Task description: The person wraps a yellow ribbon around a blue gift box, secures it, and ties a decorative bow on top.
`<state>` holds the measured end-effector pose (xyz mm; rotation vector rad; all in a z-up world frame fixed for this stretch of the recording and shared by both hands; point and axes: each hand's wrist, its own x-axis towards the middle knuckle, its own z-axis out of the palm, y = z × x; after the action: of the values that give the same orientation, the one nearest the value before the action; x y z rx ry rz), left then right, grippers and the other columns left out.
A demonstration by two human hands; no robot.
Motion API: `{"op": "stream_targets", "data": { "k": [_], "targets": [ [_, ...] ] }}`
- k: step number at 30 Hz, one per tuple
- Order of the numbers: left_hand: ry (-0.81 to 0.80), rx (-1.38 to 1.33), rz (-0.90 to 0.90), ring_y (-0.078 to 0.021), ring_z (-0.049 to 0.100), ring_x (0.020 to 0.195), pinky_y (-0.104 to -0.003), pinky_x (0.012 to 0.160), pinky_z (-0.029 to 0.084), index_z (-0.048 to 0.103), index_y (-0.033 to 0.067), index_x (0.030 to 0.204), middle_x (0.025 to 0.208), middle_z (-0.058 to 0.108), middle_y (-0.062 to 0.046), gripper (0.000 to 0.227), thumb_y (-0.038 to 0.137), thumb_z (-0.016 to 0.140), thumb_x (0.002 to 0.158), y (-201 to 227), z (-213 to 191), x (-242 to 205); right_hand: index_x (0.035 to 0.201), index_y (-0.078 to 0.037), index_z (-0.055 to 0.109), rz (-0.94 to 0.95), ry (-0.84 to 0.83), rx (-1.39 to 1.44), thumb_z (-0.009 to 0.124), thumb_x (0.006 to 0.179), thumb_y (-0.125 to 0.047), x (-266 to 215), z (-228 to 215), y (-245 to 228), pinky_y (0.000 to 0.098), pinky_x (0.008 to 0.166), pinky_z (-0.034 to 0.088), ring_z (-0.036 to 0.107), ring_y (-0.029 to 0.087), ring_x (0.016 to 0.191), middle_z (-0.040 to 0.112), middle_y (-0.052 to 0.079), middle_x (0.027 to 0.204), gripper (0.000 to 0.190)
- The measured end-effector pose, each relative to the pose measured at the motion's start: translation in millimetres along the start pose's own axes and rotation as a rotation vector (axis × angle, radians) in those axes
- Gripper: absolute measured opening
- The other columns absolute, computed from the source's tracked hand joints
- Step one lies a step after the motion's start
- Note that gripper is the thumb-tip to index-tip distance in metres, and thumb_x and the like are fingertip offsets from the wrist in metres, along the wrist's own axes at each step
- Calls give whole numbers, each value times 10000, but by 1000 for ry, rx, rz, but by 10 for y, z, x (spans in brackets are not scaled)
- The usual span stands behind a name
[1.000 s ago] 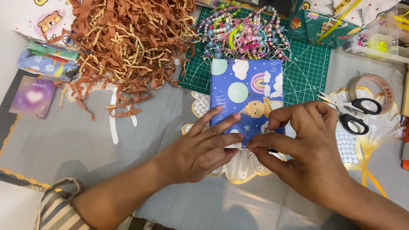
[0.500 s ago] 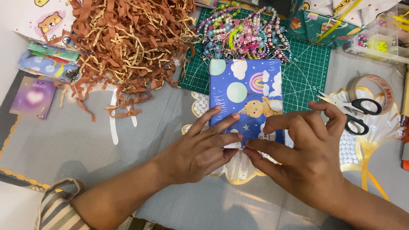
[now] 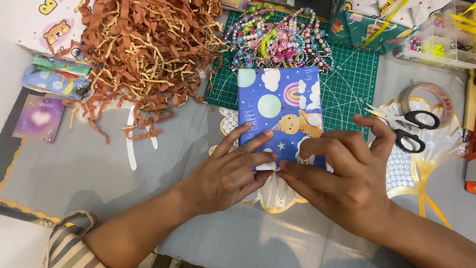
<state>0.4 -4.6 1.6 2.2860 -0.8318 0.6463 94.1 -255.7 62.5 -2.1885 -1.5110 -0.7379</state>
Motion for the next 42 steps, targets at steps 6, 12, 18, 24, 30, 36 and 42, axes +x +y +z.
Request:
{"op": "stream_targets", "data": {
  "k": [6,12,18,24,30,36,42],
  "targets": [
    [19,3,-17,-373,640,1556,-675,1371,440,699,-26,1337,1358,779,-104,274,28,862,1124,-9,27,-13,963,-268,796,-39,-30,17,903,1097,-270,70,3,-54,638,1148,365,672,234,1010,722,-108,1080,172],
    [38,8,-41,-368,658,1544,-650,1377,418,716,-36,1336,1352,810,-118,266,31,853,1118,-36,85,-42,972,-224,764,-133,-8,-26,893,1104,-156,75,46,-51,652,1146,399,717,233,978,740,-64,1084,196],
    [200,-321,-295,-337,711,1501,-501,1344,497,685,126,1385,1584,740,-150,592,308,1010,925,-66,-27,-48,1325,-341,879,149,-183,297,938,794,-629,58,-68,480,509,1200,287,628,237,1275,698,-39,1297,607],
    [367,-322,-452,-519,621,1393,-589,1068,600,233,-111,1644,1527,505,-337,738,308,628,1181,-205,-68,-22,1672,-83,587,893,-351,573,612,1179,-506,-39,264,836,672,1130,534,750,472,1260,776,271,1278,650],
    [356,-342,-493,-460,665,1341,-511,993,689,275,-117,1709,1532,496,-316,782,243,668,1137,-301,22,-150,1705,-148,633,789,-540,618,435,1132,-682,117,235,453,654,1148,560,736,510,1353,710,240,1476,808],
    [465,-383,-435,-423,585,1415,-473,996,724,96,-66,1771,1544,391,-272,1043,167,793,1032,-100,-66,-104,1884,-97,234,675,-169,1118,693,1052,-218,280,-33,70,645,1251,472,581,459,1516,635,355,1588,958],
    [579,-516,-421,-293,633,1449,-464,1201,671,302,41,1749,1562,569,-186,768,266,728,1150,-104,-92,-77,1815,-111,233,542,2,753,873,927,-253,80,8,109,325,952,573,664,218,1280,634,135,1457,1104]
  ]
}}
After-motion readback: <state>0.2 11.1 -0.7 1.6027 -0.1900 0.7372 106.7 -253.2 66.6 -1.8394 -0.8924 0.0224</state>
